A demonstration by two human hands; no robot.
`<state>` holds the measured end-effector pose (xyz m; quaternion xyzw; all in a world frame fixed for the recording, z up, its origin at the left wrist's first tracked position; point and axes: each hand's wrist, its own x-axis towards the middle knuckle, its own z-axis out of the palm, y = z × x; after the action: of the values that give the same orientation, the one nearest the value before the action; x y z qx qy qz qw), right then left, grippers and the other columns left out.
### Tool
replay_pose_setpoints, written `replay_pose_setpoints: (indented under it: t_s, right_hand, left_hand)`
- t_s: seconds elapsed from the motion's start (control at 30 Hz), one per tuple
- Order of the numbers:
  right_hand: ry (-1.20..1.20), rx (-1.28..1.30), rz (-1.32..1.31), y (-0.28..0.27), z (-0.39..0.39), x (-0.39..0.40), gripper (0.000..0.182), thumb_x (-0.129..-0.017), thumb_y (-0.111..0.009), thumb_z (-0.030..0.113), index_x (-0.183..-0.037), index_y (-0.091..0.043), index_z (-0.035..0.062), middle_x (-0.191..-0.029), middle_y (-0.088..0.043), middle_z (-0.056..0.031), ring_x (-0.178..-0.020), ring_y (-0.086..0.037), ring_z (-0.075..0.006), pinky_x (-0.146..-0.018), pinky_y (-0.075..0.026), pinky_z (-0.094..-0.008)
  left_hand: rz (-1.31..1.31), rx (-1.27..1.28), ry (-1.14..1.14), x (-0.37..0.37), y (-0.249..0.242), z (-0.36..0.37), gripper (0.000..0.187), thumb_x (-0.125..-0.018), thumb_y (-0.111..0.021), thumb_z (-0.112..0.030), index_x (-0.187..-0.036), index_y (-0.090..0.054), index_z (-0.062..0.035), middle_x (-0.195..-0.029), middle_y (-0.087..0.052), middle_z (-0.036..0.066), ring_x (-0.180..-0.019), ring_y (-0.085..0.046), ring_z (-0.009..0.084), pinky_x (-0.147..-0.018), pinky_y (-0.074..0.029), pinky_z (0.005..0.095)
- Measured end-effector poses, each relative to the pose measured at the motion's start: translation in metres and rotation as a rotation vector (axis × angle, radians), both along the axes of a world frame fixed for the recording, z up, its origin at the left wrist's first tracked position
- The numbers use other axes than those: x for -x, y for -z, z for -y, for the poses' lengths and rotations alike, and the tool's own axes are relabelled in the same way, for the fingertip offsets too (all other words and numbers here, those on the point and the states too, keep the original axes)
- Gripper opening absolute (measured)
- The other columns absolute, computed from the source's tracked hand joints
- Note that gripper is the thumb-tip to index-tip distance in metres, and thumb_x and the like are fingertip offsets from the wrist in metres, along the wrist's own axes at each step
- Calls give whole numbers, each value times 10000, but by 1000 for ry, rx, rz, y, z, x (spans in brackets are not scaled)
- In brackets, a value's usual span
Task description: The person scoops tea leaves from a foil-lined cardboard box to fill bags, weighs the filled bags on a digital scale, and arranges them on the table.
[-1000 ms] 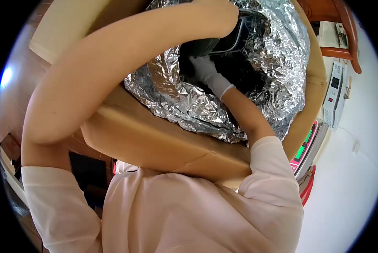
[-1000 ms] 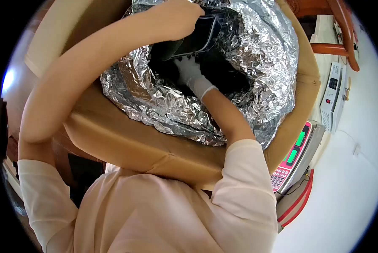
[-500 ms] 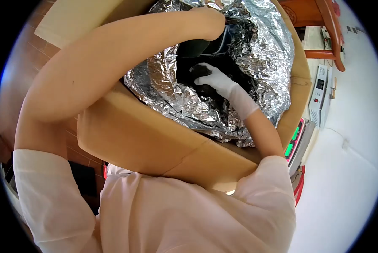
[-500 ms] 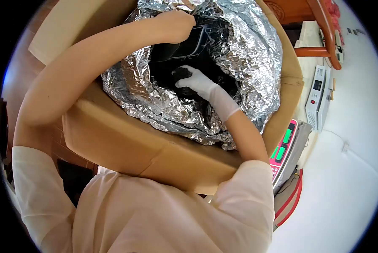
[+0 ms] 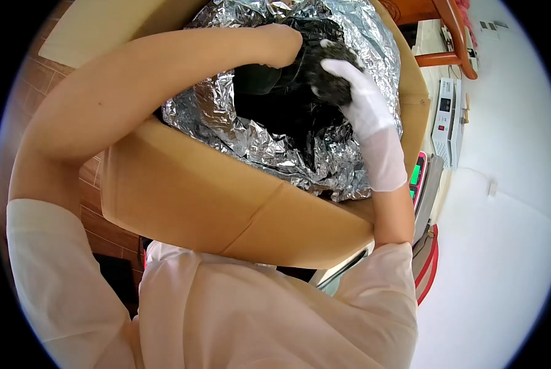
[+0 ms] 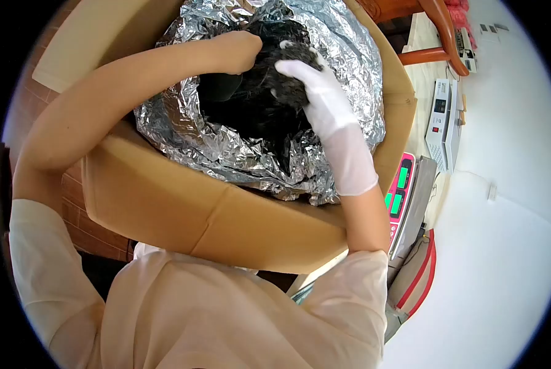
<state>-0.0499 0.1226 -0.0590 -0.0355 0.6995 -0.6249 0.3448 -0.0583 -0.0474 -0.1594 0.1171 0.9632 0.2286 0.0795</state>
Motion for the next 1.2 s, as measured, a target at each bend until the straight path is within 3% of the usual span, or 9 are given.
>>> replay_pose_setpoints:
  t_s: [0.1,0.2,0.43,0.6,0.7,0.8,0.9,1.1,1.2]
  right_hand:
    - [12,-78,-68,15,6,3,509,-763,-687,182,-1226,-504,77,-1116,-589,-87,-1015,-569,-199,-859,-466,-380]
    - [-72,-172,-164,24,3,9,569,-834,-588,363,-1331,-445,126,-1396,-373,-122,-1294,-332,-248,-1064,-272,-427]
    - [-183,-165,-286,10,2,-3,378,-904,-454,224,-1230,-557,63,-1264,-512,-122,-1157,-487,-254,-970,-422,-362]
    - [-285,-505,-477,29,-12,5,290,-826,-418,95,-951,-668,16,-865,-645,-78,-744,-562,-151,-700,-479,-264]
    - [-696,-888,-395,87,-26,16,321,-827,-538,217,-1050,-638,10,-1014,-650,-159,-917,-614,-288,-841,-469,-326]
    - [-898,-1155,-403,165,-43,26,918,-742,-689,460,-1407,-265,-10,-1335,-426,-263,-1242,-429,-345,-1023,-352,-334]
    - [-851,-1357,-219,242,-60,31,1140,-670,-687,610,-1454,-90,37,-1429,-261,-280,-1316,-295,-387,-1070,-305,-363]
    - [-844,-1026,-157,298,-58,22,1333,-589,-765,553,-1433,182,145,-1434,-90,-364,-1345,-199,-440,-1086,-268,-457]
    - [-952,-1203,-396,283,-24,-6,1200,-658,-772,243,-1447,133,241,-1468,-111,-278,-1285,-290,-475,-1031,-348,-482]
  left_hand:
    - [136,-102,-135,-6,-19,2,119,-736,-505,-10,-722,-597,64,-635,-608,228,-594,-646,340,-510,-519,406]
    - [103,-75,-132,-6,-22,5,141,-730,-478,6,-689,-595,71,-598,-601,222,-520,-633,320,-447,-506,390]
    - [83,-61,-113,-7,-25,7,144,-717,-486,18,-635,-592,71,-538,-576,220,-472,-618,305,-419,-495,386]
    - [-27,-32,-79,10,-1,16,104,-725,-518,-4,-712,-609,45,-571,-595,209,-533,-638,294,-459,-509,379]
    - [-79,9,-163,12,3,19,147,-743,-533,-33,-846,-624,18,-690,-645,185,-682,-664,297,-583,-536,378]
    - [-117,118,-106,13,-6,13,211,-757,-526,-107,-792,-705,-1,-834,-661,219,-803,-662,327,-710,-518,418]
    - [-38,6,-194,3,-22,14,219,-764,-521,-99,-829,-710,-11,-851,-669,208,-815,-665,318,-721,-521,409]
    - [-56,32,-204,8,-26,11,247,-791,-498,-90,-891,-706,-2,-927,-673,195,-885,-661,296,-776,-517,381]
    - [-91,158,-105,14,-23,9,252,-796,-492,-93,-897,-706,-8,-921,-674,195,-879,-662,288,-767,-520,377]
